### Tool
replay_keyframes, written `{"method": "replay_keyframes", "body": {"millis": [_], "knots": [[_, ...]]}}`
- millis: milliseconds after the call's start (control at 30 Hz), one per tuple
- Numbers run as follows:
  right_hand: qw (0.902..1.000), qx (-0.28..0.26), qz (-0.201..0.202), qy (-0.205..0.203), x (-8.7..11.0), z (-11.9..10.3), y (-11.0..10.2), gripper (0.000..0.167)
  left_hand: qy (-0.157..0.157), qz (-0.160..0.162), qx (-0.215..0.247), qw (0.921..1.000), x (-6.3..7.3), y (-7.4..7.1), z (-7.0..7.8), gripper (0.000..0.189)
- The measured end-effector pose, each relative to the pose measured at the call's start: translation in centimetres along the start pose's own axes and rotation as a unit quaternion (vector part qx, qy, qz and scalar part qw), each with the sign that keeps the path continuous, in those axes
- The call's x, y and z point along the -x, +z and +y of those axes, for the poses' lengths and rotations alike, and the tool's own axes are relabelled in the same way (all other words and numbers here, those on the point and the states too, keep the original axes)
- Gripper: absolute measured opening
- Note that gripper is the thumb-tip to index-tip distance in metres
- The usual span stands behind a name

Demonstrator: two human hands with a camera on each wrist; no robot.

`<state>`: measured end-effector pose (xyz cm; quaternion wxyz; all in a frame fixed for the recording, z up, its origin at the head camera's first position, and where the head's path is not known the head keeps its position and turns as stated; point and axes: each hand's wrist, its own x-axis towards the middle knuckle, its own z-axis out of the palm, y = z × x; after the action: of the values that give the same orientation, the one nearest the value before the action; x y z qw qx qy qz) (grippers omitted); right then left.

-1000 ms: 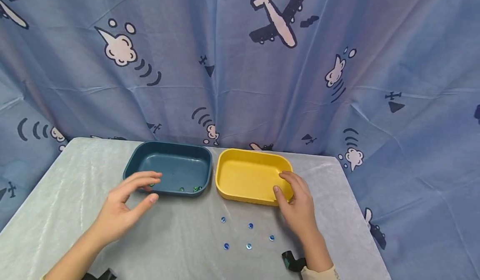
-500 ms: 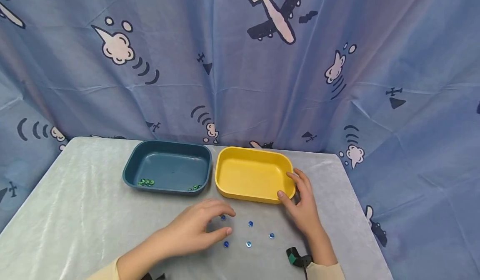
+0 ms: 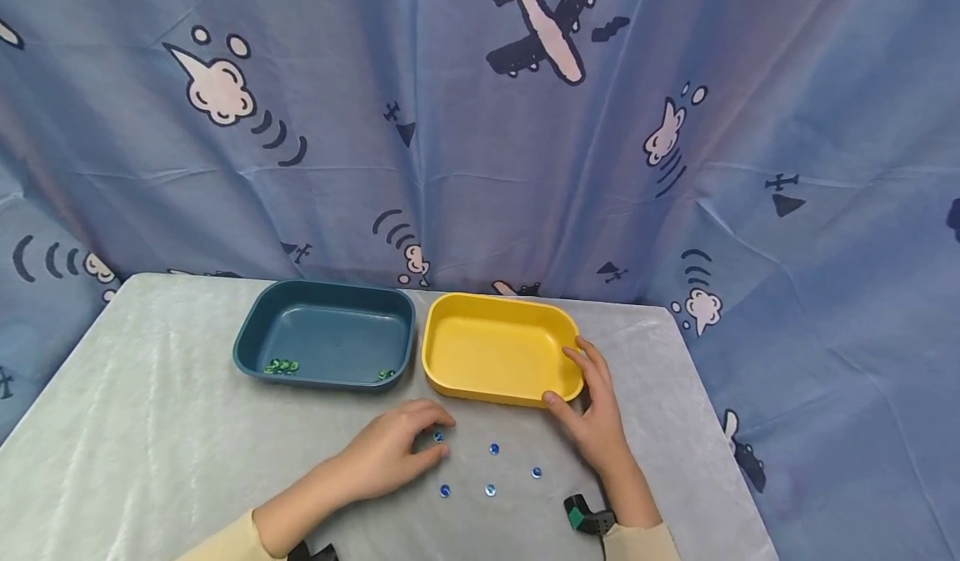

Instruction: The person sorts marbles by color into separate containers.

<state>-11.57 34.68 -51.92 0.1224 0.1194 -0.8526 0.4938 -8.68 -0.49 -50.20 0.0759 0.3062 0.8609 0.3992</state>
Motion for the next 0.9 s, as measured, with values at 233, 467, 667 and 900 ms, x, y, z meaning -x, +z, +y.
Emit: {"method": "replay_keyframes", "body": {"millis": [233, 467, 667, 900], "knots": [[1.0000, 0.002, 0.001, 0.005, -0.4, 0.0, 0.2, 0.068, 0.002, 0.018, 0.039, 0.9991, -0.1, 0.2, -1.6, 0.028], [1.0000, 0.001, 0.001, 0.006, -0.4, -0.2, 0.2, 0.067, 0.016, 0.006, 0.037, 0.9992, 0.0, 0.5, -2.8, 0.026], [1.0000, -0.009, 0.005, 0.002, -0.4, 0.2, 0.2, 0.067, 0.028, 0.008, 0.022, 0.9993, -0.2, 0.6, -3.2, 0.024], [0.9999, -0.012, 0.004, 0.004, -0.1, 0.5, 0.1, 0.067, 0.034, 0.001, 0.013, 0.9994, -0.3, 0.8, -3.4, 0.017]]}}
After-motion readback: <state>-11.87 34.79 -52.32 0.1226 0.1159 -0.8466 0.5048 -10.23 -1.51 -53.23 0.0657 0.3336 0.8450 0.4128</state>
